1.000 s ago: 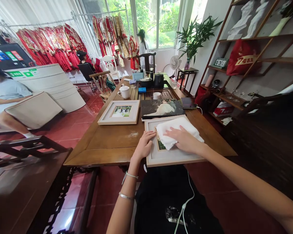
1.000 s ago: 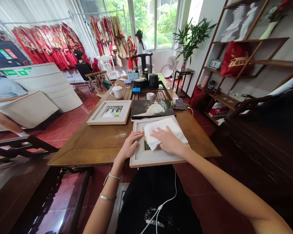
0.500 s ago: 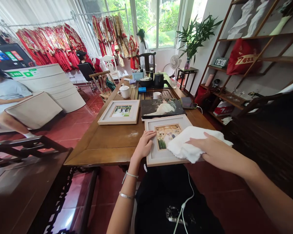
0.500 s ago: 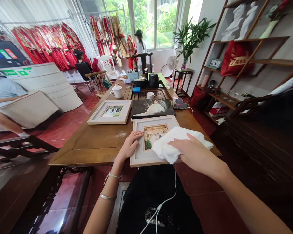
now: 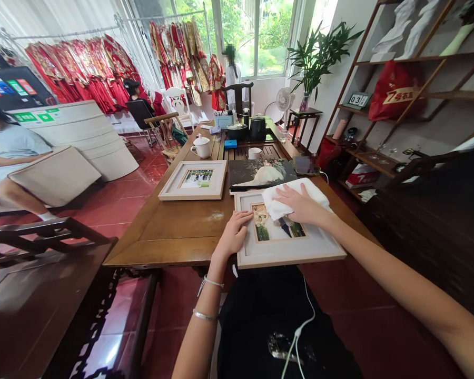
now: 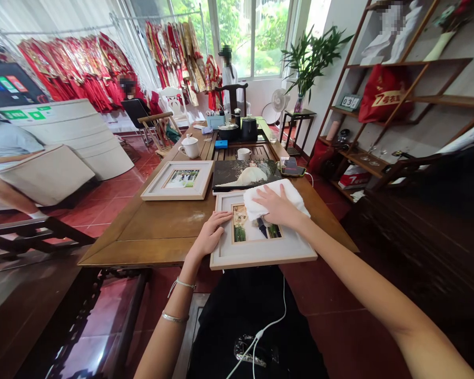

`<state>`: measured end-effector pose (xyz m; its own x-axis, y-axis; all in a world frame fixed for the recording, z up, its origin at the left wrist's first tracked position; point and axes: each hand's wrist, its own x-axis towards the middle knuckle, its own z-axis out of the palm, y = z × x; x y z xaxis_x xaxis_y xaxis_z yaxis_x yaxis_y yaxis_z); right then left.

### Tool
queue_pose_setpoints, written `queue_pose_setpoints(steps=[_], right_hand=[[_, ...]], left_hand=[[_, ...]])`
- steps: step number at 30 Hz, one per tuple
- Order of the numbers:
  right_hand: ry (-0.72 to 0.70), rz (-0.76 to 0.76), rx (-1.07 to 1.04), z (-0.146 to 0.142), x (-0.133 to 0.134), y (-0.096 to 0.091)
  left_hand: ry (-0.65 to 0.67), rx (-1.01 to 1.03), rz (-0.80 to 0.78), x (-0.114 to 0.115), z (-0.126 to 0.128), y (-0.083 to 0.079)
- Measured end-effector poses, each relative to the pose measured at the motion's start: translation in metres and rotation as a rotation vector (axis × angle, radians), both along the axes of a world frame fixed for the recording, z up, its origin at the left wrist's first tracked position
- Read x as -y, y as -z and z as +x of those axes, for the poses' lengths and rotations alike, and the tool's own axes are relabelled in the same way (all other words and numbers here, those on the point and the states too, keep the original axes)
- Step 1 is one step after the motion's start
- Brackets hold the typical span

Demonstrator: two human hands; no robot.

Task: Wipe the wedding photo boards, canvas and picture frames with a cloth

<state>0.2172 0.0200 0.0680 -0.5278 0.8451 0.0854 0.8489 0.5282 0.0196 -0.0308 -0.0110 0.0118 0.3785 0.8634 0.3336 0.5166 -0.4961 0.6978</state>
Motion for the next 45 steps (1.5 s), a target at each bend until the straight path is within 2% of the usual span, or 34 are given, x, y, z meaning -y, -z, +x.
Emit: queue_pose_setpoints(steps=[4, 8, 11, 16, 21, 25, 30, 33, 39, 42, 45], right_hand=[[-0.040, -0.124, 0.012, -0.019, 0.015, -0.002], [-0.100, -0.309, 0.020, -0.030, 0.050, -0.013], [-0.123, -0.437, 0.008, -0.026, 0.080, -0.026], [-0.125, -0.504, 0.005, -0.007, 0.121, -0.045], [-0.093, -0.496, -0.034, 0.000, 0.139, -0.055], [-0.017, -0.336, 0.028, -0.008, 0.126, -0.041], [0.146, -0.084, 0.175, -0.009, 0.074, -0.008], [0.182, 0.008, 0.171, -0.008, 0.043, 0.002], [0.156, -0.026, 0.059, -0.014, 0.006, 0.002], [0.077, -0.107, 0.042, -0.015, 0.006, 0.001], [-0.019, -0.192, 0.047, -0.016, 0.023, -0.003]], left_hand=[[-0.003, 0.007, 0.012, -0.001, 0.000, 0.001], [0.001, 0.012, 0.025, -0.001, 0.001, 0.002], [0.004, 0.011, 0.022, 0.000, 0.001, 0.002], [0.011, 0.016, 0.006, 0.001, 0.001, -0.001], [0.012, 0.019, -0.006, 0.001, 0.002, -0.003], [0.014, 0.011, -0.007, 0.001, 0.002, -0.003], [0.017, 0.007, -0.016, 0.001, 0.003, -0.004], [0.019, 0.005, -0.009, 0.001, 0.002, -0.003], [0.014, 0.000, -0.002, 0.001, 0.002, -0.002], [0.010, 0.001, 0.000, 0.001, 0.002, -0.003], [0.000, 0.004, -0.001, 0.001, 0.002, -0.003]])
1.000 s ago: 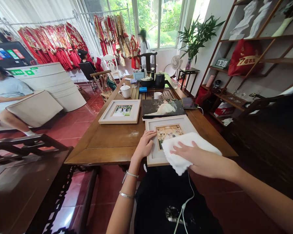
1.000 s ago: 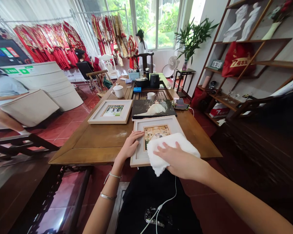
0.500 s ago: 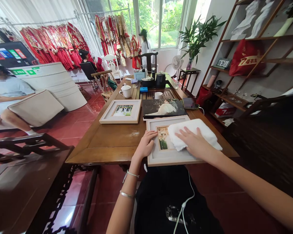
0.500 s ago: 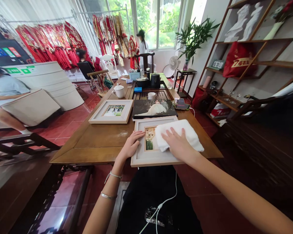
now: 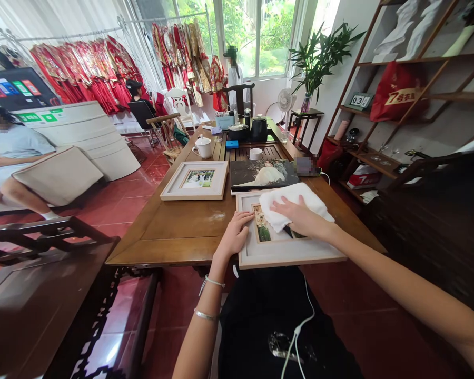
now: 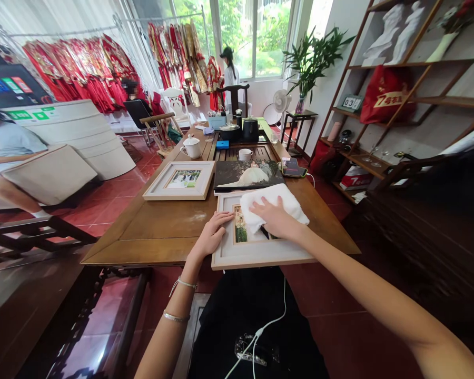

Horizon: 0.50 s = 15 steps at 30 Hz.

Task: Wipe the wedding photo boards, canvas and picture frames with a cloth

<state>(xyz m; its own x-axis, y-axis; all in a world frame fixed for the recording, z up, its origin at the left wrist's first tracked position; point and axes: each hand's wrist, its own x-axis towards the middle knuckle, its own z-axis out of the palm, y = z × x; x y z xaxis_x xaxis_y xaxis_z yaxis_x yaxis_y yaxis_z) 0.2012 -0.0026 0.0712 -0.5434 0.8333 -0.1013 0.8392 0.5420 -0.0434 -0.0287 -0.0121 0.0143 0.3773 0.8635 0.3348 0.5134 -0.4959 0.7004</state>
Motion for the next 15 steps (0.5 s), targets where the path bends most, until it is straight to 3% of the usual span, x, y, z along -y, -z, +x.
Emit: queue_pose_setpoints(steps=[9, 15], right_hand=[[-0.087, -0.308, -0.081, 0.014, 0.092, -0.032], [-0.093, -0.345, -0.153, 0.039, 0.123, -0.041]], left_hand=[[0.013, 0.025, 0.016, -0.001, 0.001, 0.002], [0.017, 0.032, 0.013, -0.001, 0.001, 0.001]])
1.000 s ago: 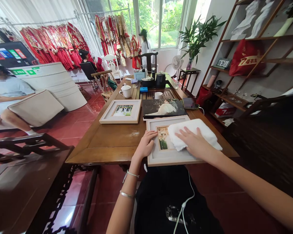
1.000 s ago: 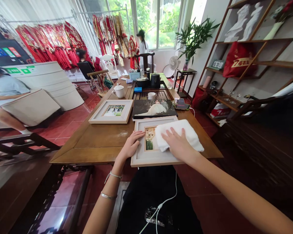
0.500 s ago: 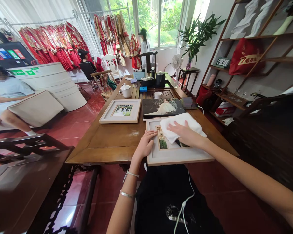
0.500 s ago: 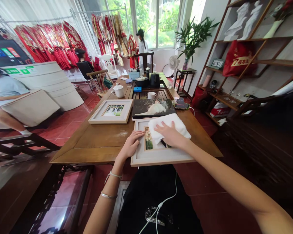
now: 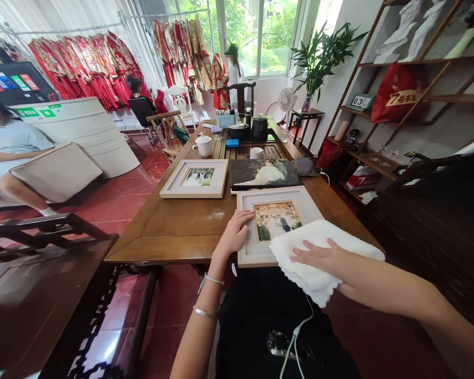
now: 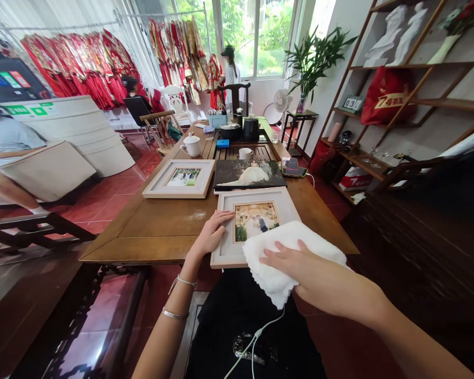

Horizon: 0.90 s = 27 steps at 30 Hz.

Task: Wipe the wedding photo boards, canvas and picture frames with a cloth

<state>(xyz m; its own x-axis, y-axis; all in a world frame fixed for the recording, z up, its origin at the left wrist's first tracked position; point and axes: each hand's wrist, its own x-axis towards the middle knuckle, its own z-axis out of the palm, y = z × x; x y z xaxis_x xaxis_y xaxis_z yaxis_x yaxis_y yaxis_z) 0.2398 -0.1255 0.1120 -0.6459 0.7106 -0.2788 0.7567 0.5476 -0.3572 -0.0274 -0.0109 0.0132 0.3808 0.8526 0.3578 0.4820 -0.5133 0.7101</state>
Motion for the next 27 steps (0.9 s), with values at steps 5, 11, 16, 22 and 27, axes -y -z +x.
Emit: queue_pose_setpoints(steps=[5, 11, 16, 22, 27], right_hand=[[0.047, 0.173, 0.026, -0.004, -0.022, 0.015], [0.025, 0.390, 0.078, -0.012, -0.101, 0.037], [0.069, 0.421, 0.113, -0.029, -0.132, 0.039], [0.083, 0.362, 0.147, -0.051, -0.132, 0.041], [-0.014, 0.220, 0.146, -0.060, -0.097, 0.030]], left_hand=[[0.000, -0.007, -0.003, 0.000, 0.000, -0.001], [0.006, -0.021, 0.000, 0.001, -0.001, 0.000], [0.006, -0.035, 0.000, 0.000, -0.002, 0.001], [0.004, -0.020, 0.006, 0.000, -0.002, 0.000], [-0.015, 0.016, 0.007, 0.001, 0.000, 0.002]])
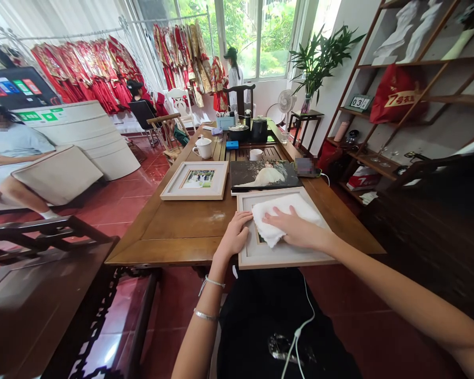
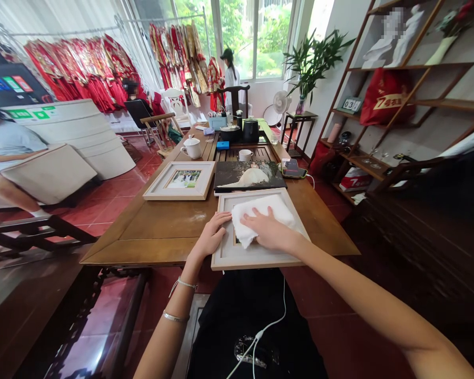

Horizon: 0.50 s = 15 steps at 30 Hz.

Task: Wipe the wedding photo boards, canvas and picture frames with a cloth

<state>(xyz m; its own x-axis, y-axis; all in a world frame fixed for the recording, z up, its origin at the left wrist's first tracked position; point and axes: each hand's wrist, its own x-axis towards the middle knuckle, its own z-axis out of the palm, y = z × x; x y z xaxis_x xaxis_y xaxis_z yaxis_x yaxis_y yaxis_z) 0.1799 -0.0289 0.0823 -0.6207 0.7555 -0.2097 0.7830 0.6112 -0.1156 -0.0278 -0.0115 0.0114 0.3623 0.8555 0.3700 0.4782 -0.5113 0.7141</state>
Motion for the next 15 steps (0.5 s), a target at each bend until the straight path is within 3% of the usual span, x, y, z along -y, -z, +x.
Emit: queue_pose_setpoints(steps=[7, 11, 15], right_hand=[[-0.083, -0.149, -0.080, 0.011, 0.066, -0.023], [-0.084, -0.196, -0.145, 0.028, 0.071, -0.027], [-0.015, -0.065, -0.101, 0.029, 0.058, -0.019]], left_hand=[[-0.008, -0.003, 0.007, 0.001, 0.001, 0.000], [-0.010, -0.016, 0.005, 0.000, 0.001, 0.000], [-0.004, -0.025, 0.005, 0.000, 0.001, 0.000]])
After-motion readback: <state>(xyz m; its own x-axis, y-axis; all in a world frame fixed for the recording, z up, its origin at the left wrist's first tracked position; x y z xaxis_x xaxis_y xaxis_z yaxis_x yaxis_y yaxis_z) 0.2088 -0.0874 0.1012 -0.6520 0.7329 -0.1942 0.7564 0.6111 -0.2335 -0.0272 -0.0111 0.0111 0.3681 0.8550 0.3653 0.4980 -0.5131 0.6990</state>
